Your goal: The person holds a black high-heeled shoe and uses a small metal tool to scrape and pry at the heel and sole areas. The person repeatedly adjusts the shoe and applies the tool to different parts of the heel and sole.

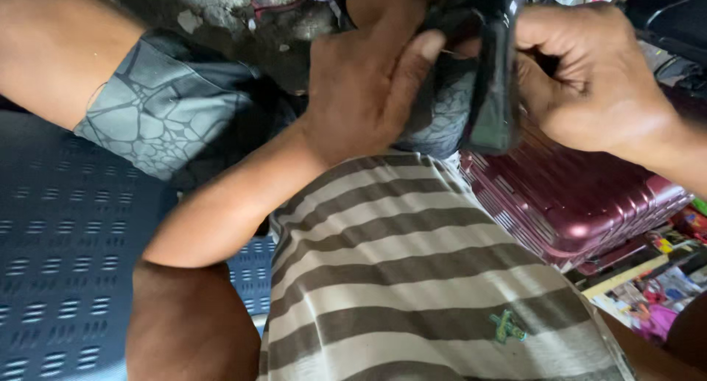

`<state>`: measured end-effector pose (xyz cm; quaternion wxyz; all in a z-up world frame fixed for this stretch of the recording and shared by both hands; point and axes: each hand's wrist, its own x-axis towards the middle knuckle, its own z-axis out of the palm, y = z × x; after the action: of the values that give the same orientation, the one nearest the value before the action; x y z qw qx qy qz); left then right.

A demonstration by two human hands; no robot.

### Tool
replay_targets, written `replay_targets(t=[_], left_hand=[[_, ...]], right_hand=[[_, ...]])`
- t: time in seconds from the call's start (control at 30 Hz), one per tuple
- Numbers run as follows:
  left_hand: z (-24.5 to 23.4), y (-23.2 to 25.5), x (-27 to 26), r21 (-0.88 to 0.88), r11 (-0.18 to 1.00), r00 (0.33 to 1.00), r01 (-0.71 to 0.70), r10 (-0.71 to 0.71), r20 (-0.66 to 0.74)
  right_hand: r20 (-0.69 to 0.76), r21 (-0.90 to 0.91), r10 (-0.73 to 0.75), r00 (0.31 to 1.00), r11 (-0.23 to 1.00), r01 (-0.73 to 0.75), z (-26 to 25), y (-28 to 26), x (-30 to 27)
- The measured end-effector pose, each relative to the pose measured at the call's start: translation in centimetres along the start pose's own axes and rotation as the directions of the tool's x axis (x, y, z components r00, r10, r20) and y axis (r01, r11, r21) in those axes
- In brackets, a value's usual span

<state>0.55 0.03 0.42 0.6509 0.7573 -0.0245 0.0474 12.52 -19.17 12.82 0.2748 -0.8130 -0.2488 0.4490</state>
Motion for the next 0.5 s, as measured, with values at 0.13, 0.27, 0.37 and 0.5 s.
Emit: replay_targets(t=[0.13,0.27,0.37,0.5], left_hand=[[-0.3,0.1,0.6,-0.007,1.0,0.999,-0.025,0.025,-0.037],[0.3,0.3,-0.2,-0.039,0.999,0.998,0.002,-0.004,-0.055],[0.2,0.0,0.2,-0.021,1.0,0.999,-0.007,0.006,-0.042],[0.4,-0.1,0.2,-0.018,0.999,0.996,-0.042,0.04,-0.081]], right_hand=[[0.106,0.333,0.168,0.98,0.923,-0.194,-0.3,0.8,-0.2],[0.086,0.181,0.109,0.99,0.976,-0.123,0.4,1.6,-0.9],[0.013,-0.121,-0.059,0.998,0.991,0.06,0.7,1.6,-0.4],[0.051,-0.396,-0.228,0.972,0.889,0.229,0.8,1.5,1.1]])
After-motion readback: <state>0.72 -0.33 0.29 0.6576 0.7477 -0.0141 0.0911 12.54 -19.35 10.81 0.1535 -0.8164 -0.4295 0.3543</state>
